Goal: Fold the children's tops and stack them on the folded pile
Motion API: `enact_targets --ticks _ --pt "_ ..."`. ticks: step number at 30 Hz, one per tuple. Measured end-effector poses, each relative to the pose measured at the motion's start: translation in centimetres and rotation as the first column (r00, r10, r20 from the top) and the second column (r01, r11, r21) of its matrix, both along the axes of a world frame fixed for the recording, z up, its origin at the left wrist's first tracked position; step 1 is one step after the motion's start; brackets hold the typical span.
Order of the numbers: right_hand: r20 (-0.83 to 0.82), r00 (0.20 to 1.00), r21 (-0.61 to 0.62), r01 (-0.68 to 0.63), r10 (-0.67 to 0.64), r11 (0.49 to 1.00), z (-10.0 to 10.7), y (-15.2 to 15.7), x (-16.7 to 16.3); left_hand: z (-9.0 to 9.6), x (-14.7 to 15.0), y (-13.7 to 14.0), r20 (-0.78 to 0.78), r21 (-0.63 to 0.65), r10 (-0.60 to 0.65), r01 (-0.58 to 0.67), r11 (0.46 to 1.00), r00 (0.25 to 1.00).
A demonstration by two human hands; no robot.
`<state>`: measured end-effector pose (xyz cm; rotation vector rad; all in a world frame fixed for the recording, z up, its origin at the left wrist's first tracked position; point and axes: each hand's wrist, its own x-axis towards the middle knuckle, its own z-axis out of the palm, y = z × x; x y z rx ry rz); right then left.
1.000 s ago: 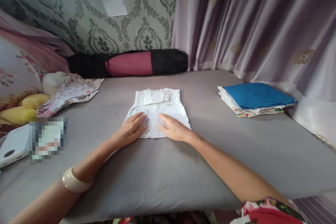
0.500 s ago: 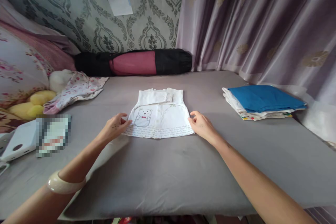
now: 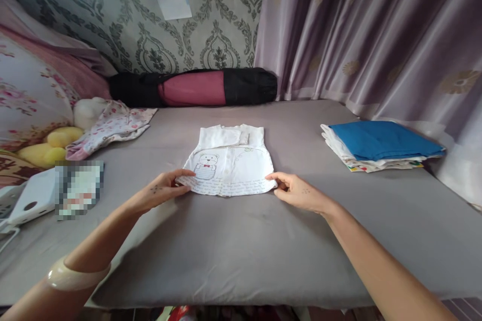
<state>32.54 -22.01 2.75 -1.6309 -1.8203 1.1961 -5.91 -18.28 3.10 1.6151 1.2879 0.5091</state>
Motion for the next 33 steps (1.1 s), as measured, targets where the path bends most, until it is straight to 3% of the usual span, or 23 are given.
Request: enact_targets --ticks 3,6,8,13,18,27,33 --pt "0.022 1.000 0.068 -0.006 0.004 0.998 -0.6 0.1 0.3 0.0 0.0 -0.2 -0.081 0.142 -0.030 0.041 0.989 0.996" --pt "0.038 0.997 0.143 0.060 -0.066 0.988 -1.1 0.4 0.1 -0.5 0.0 0.0 -0.215 0.318 0.063 0.009 0.948 0.975" --pt "-0.016 0.995 0.142 0.101 -0.100 0.985 -1.2 0.6 -0.3 -0.9 0.1 0.4 -0.229 0.362 0.130 -0.039 0.931 0.965" --pt "-0.247 0.950 0.005 0.200 -0.193 0.980 -0.5 1.3 -1.1 -1.4 0.4 1.1 0.104 0.248 0.202 -0.222 0.943 0.974" --pt "-0.385 0.891 0.016 0.267 -0.240 0.964 0.1 1.9 -1.9 -0.6 1.6 1.6 0.315 0.147 0.273 -0.331 0.932 0.909" --pt "-0.390 0.908 0.234 0.256 -0.150 0.938 -1.1 3.3 -2.9 -0.7 3.1 3.5 0.422 0.251 0.264 -0.392 0.885 0.867" --pt "-0.274 0.959 0.517 0.207 -0.069 0.830 -3.3 5.3 -2.6 -2.6 3.2 5.9 0.501 0.397 0.121 -0.352 0.848 0.857"
